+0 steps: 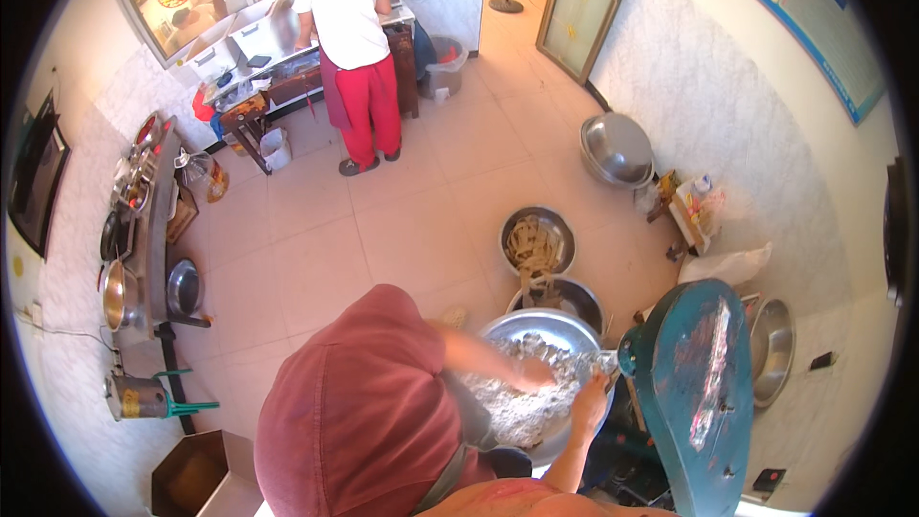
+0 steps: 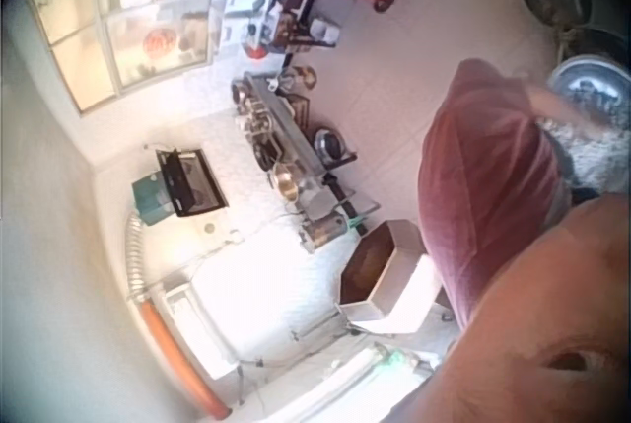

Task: The person mixes and kneads a large quantity of white dough in a large metal basin by hand.

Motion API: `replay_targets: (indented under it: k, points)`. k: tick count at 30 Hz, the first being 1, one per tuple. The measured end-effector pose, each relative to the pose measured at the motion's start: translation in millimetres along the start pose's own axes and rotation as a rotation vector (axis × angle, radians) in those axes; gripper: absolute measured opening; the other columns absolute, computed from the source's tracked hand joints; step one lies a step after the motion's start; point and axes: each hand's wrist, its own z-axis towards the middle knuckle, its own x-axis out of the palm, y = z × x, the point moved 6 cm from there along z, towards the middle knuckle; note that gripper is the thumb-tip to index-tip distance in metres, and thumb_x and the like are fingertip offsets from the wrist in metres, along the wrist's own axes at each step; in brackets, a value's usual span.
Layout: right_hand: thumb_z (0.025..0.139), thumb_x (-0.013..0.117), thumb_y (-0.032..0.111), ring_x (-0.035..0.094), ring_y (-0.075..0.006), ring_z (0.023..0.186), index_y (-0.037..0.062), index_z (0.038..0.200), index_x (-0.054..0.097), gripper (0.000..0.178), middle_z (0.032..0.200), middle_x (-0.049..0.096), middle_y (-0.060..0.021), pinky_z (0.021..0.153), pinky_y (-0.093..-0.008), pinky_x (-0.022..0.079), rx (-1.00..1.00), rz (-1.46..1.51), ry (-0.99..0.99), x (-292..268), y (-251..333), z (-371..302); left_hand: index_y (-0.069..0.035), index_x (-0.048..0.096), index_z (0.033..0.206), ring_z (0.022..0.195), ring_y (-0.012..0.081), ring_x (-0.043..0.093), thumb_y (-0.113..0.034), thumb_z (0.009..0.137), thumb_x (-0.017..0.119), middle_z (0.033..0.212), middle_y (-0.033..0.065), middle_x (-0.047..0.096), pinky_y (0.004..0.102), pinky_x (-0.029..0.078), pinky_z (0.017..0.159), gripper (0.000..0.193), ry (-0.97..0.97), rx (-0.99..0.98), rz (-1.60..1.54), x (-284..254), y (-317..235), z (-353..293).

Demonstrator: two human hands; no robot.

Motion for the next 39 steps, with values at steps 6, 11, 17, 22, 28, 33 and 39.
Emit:
replay_targets:
  k: [6,11,17,22,28,33,39]
  points:
    - [0.101,0.044,0.02,0.067,-0.0291,0.056,0.0038,0.147,0.031,0.051,0.069,0.068,-0.0162,0.045,-0.0399,0.051,-0.036,-0.231,-0.08,44,-40,24,-0.003,0.062,0.116,0.114,0.0375,0.059,-0.011,0.091,0.06,0.123,0.021,0.061,0.0496,0.046,0.1,0.027,0.081,-0.323,-0.504,9,0,-9]
    - [0.102,0.036,0.028,0.066,-0.0468,0.079,0.0211,0.147,0.034,0.045,0.085,0.068,-0.0277,0.07,-0.0575,0.051,0.059,-0.02,0.131,27,-1,-8,-0.012,0.067,0.119,0.098,0.0283,0.068,-0.005,0.086,0.064,0.107,0.0135,0.069,0.0419,0.054,0.09,0.033,0.254,-0.344,-0.453,-4,-7,-13]
    - [0.093,0.047,0.013,0.068,-0.0437,0.074,0.007,0.151,0.019,0.065,0.079,0.069,-0.0246,0.067,-0.0544,0.054,0.146,0.029,-0.005,4,2,18,-0.011,0.062,0.123,0.097,0.032,0.067,-0.01,0.085,0.068,0.115,0.014,0.065,0.0427,0.054,0.085,0.038,0.199,-0.113,-0.119,-32,-14,-13]
    - [0.091,0.047,0.012,0.069,-0.044,0.073,0.005,0.145,0.028,0.057,0.079,0.07,-0.0249,0.066,-0.0534,0.056,0.089,-0.032,0.056,23,3,23,-0.012,0.063,0.119,0.098,0.0324,0.067,-0.013,0.085,0.069,0.12,0.0153,0.064,0.0439,0.054,0.082,0.035,0.147,-0.023,-0.108,-11,-11,-12]
    - [0.102,0.037,0.024,0.068,-0.0455,0.073,0.0093,0.137,0.035,0.038,0.08,0.069,-0.0255,0.063,-0.058,0.053,0.098,0.07,0.056,-25,14,-19,-0.011,0.063,0.118,0.095,0.0322,0.068,-0.016,0.086,0.068,0.111,0.0159,0.067,0.0448,0.055,0.079,0.032,0.075,-0.008,-0.139,-23,-5,-12]
    - [0.096,0.041,0.016,0.068,-0.0432,0.071,0.0086,0.144,0.032,0.049,0.077,0.068,-0.0237,0.063,-0.0544,0.053,-0.047,0.029,0.018,12,25,-24,-0.009,0.063,0.118,0.096,0.0341,0.067,-0.018,0.086,0.068,0.11,0.0154,0.066,0.0459,0.054,0.081,0.033,0.213,-0.038,-0.074,-28,-27,-10]
    - [0.09,0.047,0.01,0.07,-0.0405,0.071,-0.0014,0.148,0.026,0.062,0.075,0.068,-0.0242,0.061,-0.0505,0.055,0.054,0.009,-0.059,-17,0,-11,-0.008,0.063,0.118,0.092,0.0361,0.067,-0.021,0.088,0.068,0.108,0.0165,0.066,0.0457,0.055,0.079,0.034,0.173,-0.032,-0.158,-31,-21,-10]
